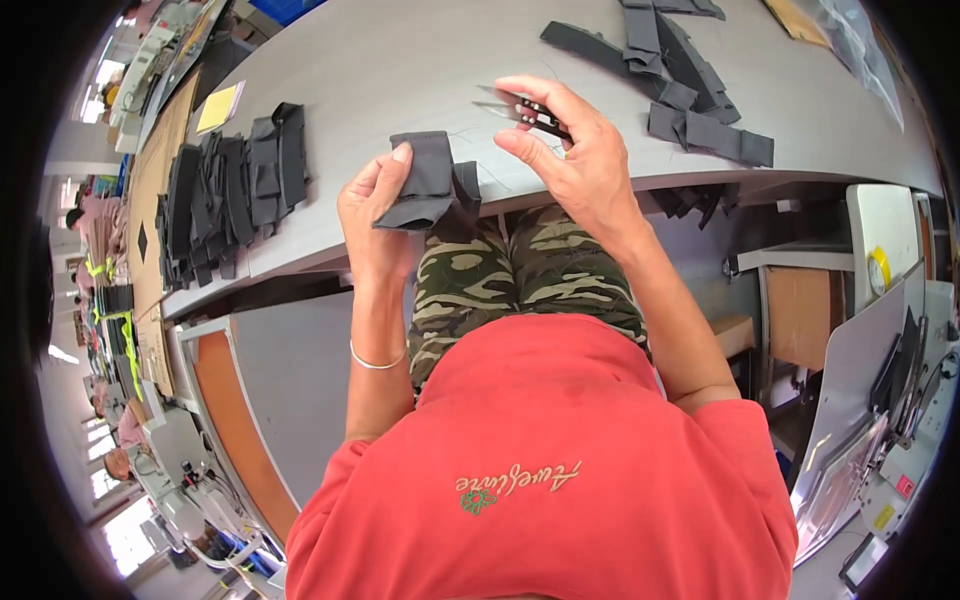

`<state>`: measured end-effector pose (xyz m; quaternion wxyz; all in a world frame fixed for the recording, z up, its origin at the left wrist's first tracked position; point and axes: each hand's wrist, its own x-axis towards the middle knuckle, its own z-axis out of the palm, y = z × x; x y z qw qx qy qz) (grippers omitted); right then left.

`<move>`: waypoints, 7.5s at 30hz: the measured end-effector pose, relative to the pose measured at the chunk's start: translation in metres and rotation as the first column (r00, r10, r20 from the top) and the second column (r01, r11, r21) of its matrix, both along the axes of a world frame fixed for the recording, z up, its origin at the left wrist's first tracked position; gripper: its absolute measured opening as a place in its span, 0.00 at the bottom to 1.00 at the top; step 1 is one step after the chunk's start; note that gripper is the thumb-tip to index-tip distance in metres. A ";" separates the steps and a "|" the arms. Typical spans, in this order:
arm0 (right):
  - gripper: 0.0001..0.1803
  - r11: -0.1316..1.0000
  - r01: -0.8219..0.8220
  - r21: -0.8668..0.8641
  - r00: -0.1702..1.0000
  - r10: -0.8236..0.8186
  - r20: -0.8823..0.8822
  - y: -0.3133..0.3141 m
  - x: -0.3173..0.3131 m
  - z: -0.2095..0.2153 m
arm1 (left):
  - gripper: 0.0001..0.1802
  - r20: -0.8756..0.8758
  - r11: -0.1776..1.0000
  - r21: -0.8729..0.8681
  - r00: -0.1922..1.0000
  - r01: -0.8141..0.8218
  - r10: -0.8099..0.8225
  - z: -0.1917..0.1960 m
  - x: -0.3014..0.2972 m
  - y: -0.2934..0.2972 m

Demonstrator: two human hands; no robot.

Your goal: Trimming excess threads and inspecting fabric straps at a workbench.

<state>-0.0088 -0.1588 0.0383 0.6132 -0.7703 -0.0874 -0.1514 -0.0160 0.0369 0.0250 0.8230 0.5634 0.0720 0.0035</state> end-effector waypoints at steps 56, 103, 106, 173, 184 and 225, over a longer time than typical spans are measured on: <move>0.14 0.802 0.256 -0.540 0.854 0.075 0.516 -0.019 0.030 -0.017 | 0.16 -0.123 0.997 0.012 0.989 0.078 -0.076 -0.017 0.022 -0.019; 0.08 0.995 0.086 0.045 0.996 -0.086 0.012 -0.007 0.018 -0.013 | 0.02 -0.044 0.986 0.089 0.989 0.143 -0.139 0.016 0.007 -0.022; 0.10 0.958 -0.081 0.277 0.983 0.122 -0.134 -0.017 0.015 -0.010 | 0.12 0.203 0.945 0.287 0.954 0.158 -0.222 0.008 0.006 -0.017; 0.12 0.933 -0.270 -0.239 0.963 0.264 -0.058 0.007 0.000 -0.037 | 0.10 -0.022 0.983 -0.104 0.988 0.152 -0.155 -0.049 0.014 -0.025; 0.10 0.999 -0.039 0.003 0.946 0.038 -0.322 -0.003 0.009 -0.054 | 0.08 -0.074 0.986 -0.117 0.988 0.123 -0.132 -0.049 0.015 -0.025; 0.10 0.995 -0.048 0.084 0.955 0.070 -0.290 -0.012 0.021 -0.049 | 0.08 -0.133 0.770 0.538 0.936 0.344 -0.326 -0.053 0.018 0.008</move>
